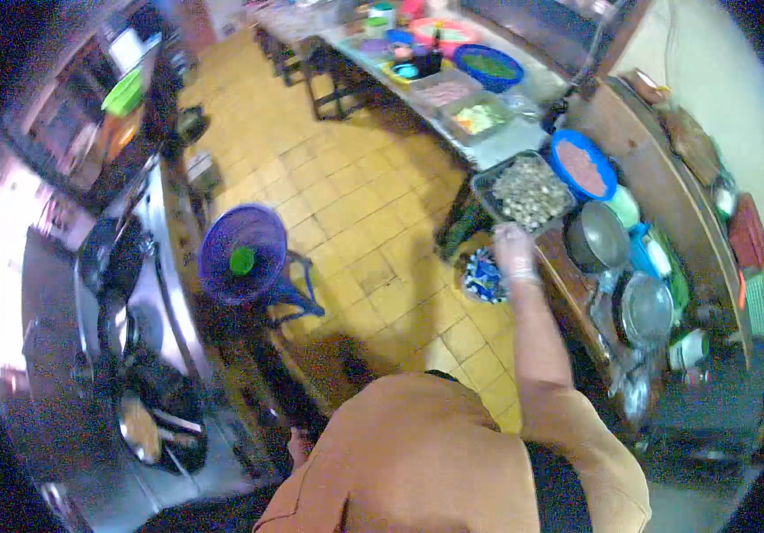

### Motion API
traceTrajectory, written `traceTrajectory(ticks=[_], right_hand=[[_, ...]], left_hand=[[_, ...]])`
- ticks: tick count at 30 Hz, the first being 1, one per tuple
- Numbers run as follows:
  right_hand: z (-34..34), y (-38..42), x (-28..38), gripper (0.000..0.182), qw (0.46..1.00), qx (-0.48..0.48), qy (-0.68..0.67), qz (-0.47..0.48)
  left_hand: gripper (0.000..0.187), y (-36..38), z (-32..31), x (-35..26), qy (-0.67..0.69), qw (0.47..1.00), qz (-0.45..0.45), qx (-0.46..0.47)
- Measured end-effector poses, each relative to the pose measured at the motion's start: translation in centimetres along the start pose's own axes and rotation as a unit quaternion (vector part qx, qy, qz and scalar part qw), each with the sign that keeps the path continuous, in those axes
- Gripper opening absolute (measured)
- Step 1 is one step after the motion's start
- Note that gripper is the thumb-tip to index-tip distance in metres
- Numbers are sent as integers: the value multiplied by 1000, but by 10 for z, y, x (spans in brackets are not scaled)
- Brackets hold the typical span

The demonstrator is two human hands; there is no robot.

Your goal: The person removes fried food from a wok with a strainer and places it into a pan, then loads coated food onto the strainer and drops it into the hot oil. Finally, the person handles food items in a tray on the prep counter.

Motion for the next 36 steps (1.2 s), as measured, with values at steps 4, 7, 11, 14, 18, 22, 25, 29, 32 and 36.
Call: traceTrajectory(ticks=[4,7,11,14,18,22,25,29,32,36], right_hand=[[-43,40,48,18,964,14,-229,-134],[-141,115,-14,21,904,184,-202,-329],[-250,259,-115,13,849,424,-137,-283],[-250,296,-130,12,739,474,-287,-382],[-325,285,-158,23,745,441,-449,-222],[-300,202,-130,12,485,63,-739,-464],[-205,111,-109,8,595,33,-605,-527],[-189,93,-132,7,615,-5,-566,-549],[-187,120,-139,9,639,-34,-532,-555],[-198,202,-107,16,359,-95,-620,-691]], left_hand=[[31,-35,-7,-39,-4,997,-67,25],[34,-44,-12,-96,-60,998,-21,28],[34,-103,-24,-138,-213,957,-179,76],[29,-150,-49,-165,-337,931,-141,22],[25,-221,-112,-202,-490,794,-353,67],[25,-200,-234,-305,-364,874,-247,207],[25,-139,-332,-382,-211,918,-123,311],[25,-166,-438,-427,-123,911,-52,391],[26,-108,-486,-466,-207,907,-95,355],[33,-168,-540,-489,-373,864,-55,334]])
Point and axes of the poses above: each hand's wrist, its own y-axis away from the middle knuckle, its own z-axis out of the back of the hand, x = y × z, the point moved 2 cm from there along -y, towards the middle knuckle, and after that the axes turned 2 degrees about x, right-handed, at the moved point
